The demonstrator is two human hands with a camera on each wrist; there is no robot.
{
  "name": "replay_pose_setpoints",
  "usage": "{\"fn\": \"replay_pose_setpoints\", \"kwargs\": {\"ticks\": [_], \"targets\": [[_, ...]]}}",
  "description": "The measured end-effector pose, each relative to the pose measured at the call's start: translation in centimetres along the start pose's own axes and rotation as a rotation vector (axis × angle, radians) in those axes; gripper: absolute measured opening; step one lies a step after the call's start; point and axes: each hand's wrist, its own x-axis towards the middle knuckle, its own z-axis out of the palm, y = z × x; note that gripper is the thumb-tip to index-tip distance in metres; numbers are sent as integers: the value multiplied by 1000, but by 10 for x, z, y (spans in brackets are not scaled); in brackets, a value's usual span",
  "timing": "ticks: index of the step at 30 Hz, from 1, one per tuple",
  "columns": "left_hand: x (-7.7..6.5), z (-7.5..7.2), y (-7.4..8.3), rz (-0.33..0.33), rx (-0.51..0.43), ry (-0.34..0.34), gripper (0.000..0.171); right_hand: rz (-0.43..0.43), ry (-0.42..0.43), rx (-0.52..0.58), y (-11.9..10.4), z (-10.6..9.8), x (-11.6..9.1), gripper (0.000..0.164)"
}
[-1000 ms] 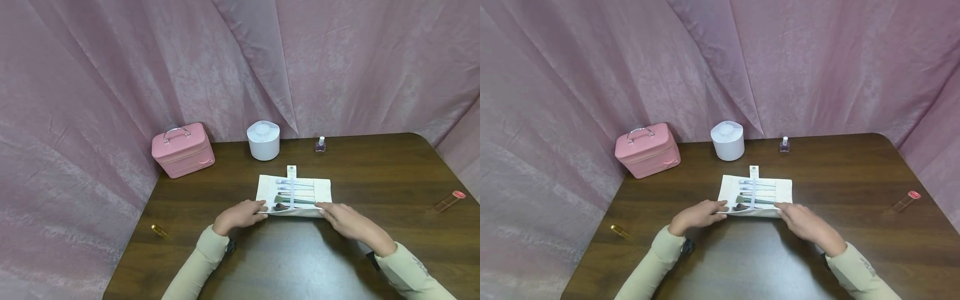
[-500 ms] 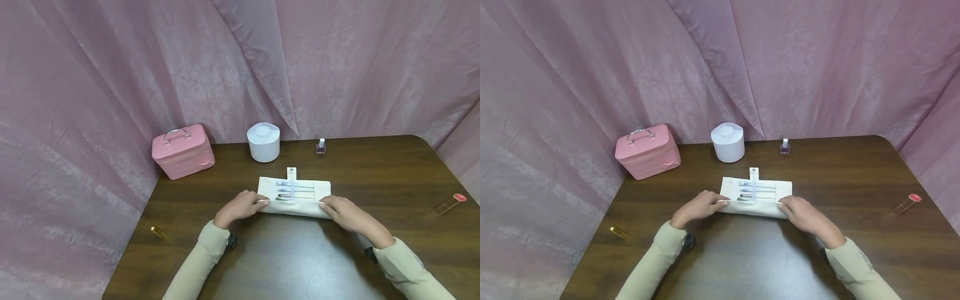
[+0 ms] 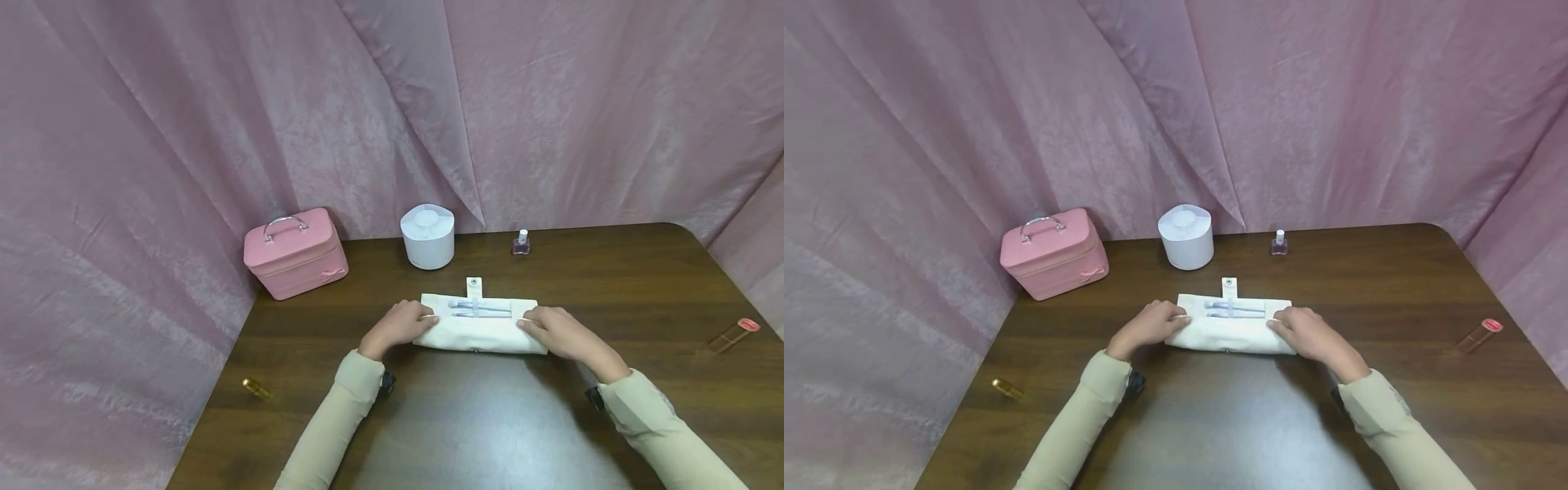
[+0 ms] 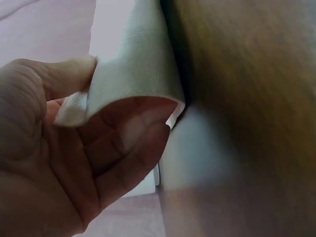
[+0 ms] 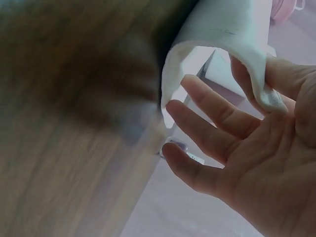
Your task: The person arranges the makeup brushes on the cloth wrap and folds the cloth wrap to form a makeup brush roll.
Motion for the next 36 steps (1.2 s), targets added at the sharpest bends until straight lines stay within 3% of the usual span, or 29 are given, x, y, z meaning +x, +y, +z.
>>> {"fn": "replay_pose_setpoints", "kwargs": {"ticks": [9,15,22,25,28,31,33,36], "targets": [[13,0,0,-40,18,-21,40,72,7,-31,3,1,15,18],[17,0,1,-107,44,-26,28,131,-6,-64,4,4,23,23],[17,2,10,-119,176,42,17,203,-48,-105,4,5,28,26],[11,4,19,-63,219,97,20,223,-68,-106,4,4,28,25],[1,6,29,91,238,103,25,225,-72,-110,4,4,28,23],[-7,11,38,243,274,54,26,216,-61,-113,4,4,29,22],[-10,15,40,285,311,34,27,214,-52,-118,3,5,30,20],[-11,20,40,284,342,30,26,202,-17,-119,1,7,29,20]]}}
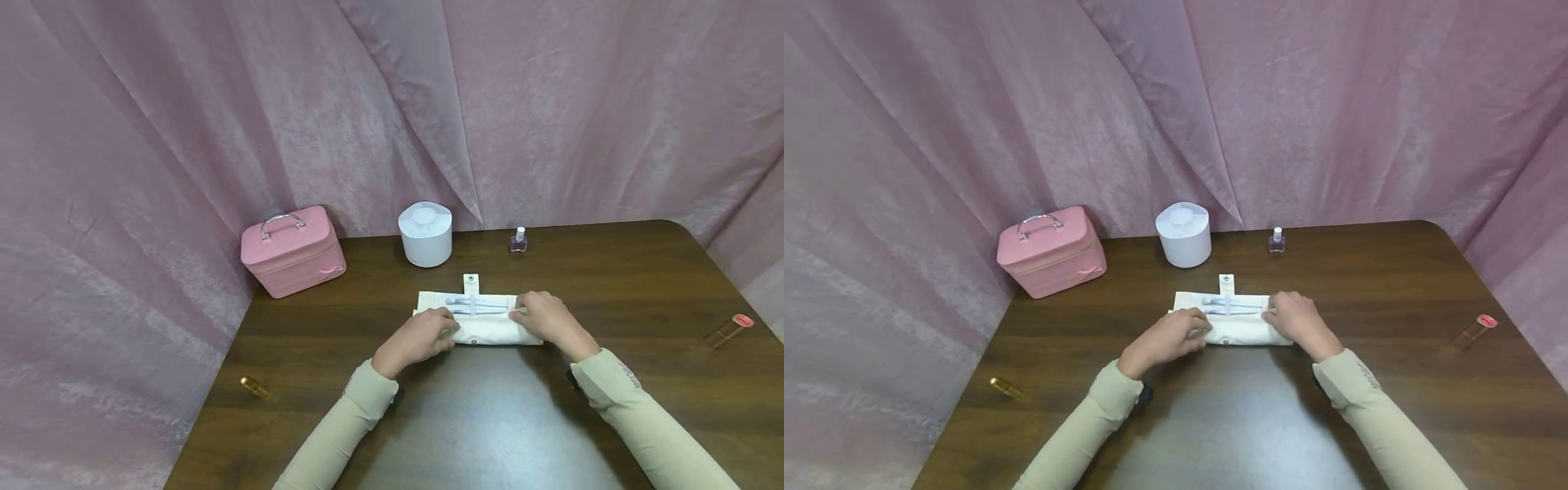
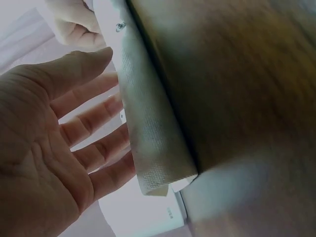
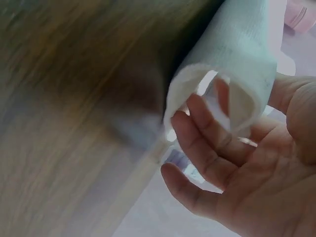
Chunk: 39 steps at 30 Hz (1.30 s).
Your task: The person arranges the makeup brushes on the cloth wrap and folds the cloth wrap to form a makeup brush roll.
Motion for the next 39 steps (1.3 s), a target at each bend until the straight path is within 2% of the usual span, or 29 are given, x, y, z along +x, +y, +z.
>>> {"fn": "replay_pose_setpoints", "kwargs": {"ticks": [3,5,9,11,13,18,23,26,30,33,39], "targets": [[-1,2,-1,-13,-2,2,25,-13,88,4,-6,3,-4,26],[-1,2,-1,-13,-10,2,24,-50,162,5,-11,6,-7,30],[-1,2,-1,-20,-15,-2,24,-233,232,-35,-25,14,-15,26],[-1,2,-2,-21,-17,-2,24,-312,225,-68,-30,19,-19,25],[0,1,-3,-19,-20,-1,25,-342,205,-97,-34,26,-22,26],[0,1,-6,-5,-62,14,27,-340,194,-132,-34,32,-24,34],[0,3,-8,-46,-120,-3,33,-367,207,-145,-31,30,-25,37],[2,5,-7,-58,-92,-10,36,-373,191,-146,-30,28,-25,37],[9,8,-6,-29,0,7,35,-357,156,-119,-29,23,-22,35],[12,9,-5,-15,22,17,31,-346,126,-80,-28,19,-22,34],[11,3,-6,-51,-77,-9,22,-349,24,19,-29,7,-21,29]]}}
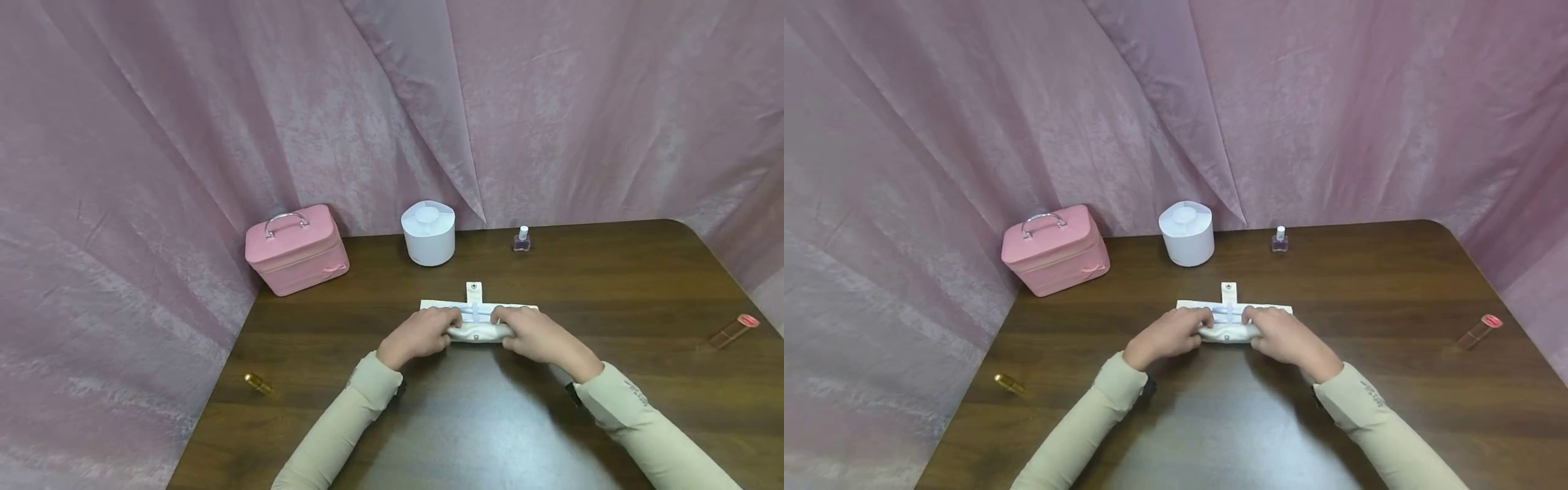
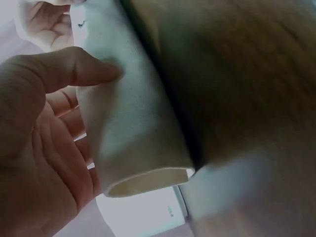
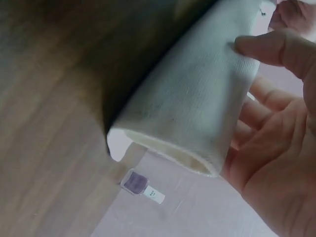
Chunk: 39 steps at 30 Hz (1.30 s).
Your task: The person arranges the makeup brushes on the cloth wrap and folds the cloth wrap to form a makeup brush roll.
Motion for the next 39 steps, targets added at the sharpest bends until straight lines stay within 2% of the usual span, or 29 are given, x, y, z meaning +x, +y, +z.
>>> {"fn": "replay_pose_setpoints", "kwargs": {"ticks": [6,11,17,25,27,31,34,37,39], "targets": [[4,-8,0,-26,-68,-38,17,17,-90,94,3,-11,7,24],[10,-13,1,-56,-63,-63,23,23,-117,150,8,-16,12,22],[16,-15,1,-87,-32,-68,31,27,-88,152,14,-15,16,24],[22,-7,-3,-111,-44,-21,34,15,-28,99,19,-8,18,35],[22,-4,-3,-110,1,9,32,17,-7,62,19,-5,17,37],[15,-4,7,-111,231,46,33,22,30,-16,16,0,14,40],[8,-6,24,-139,344,-31,51,31,50,-50,12,2,14,41],[3,-4,37,-181,313,-138,73,33,66,-97,7,6,14,41],[0,1,39,-216,277,-181,80,30,70,-145,4,10,14,42]]}}
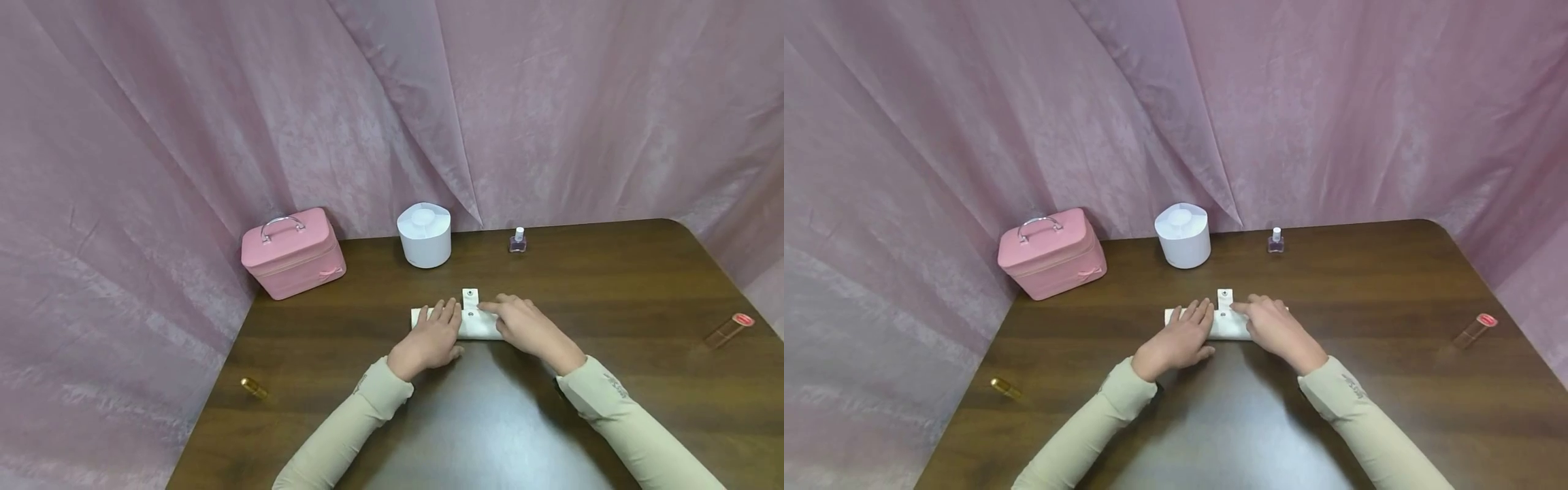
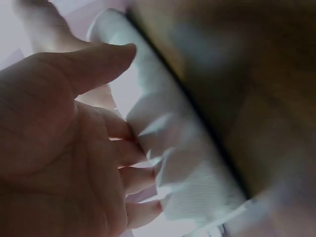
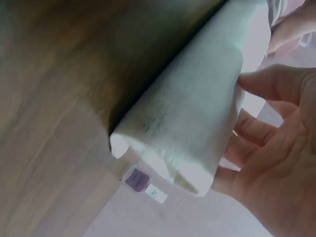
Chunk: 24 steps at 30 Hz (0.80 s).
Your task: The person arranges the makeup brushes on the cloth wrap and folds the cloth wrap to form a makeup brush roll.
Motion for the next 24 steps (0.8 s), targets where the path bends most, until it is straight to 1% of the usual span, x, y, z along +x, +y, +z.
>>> {"fn": "replay_pose_setpoints", "kwargs": {"ticks": [2,5,9,13,16,19,24], "targets": [[1,4,1,-13,-26,-10,83,-9,-2,-52,-3,2,0,44],[2,8,3,-30,-33,-1,86,-11,-15,-106,-11,4,-2,46],[2,11,7,-47,-20,10,88,19,-60,-144,-21,5,-7,48],[2,19,10,-58,-26,-18,92,61,-111,-164,-27,10,-12,50],[2,21,9,-63,-48,-42,93,90,-134,-159,-29,13,-14,56],[4,21,7,-66,-91,-79,92,121,-163,-121,-30,16,-15,60],[6,22,3,-54,-155,-141,91,173,-209,-60,-32,19,-17,60]]}}
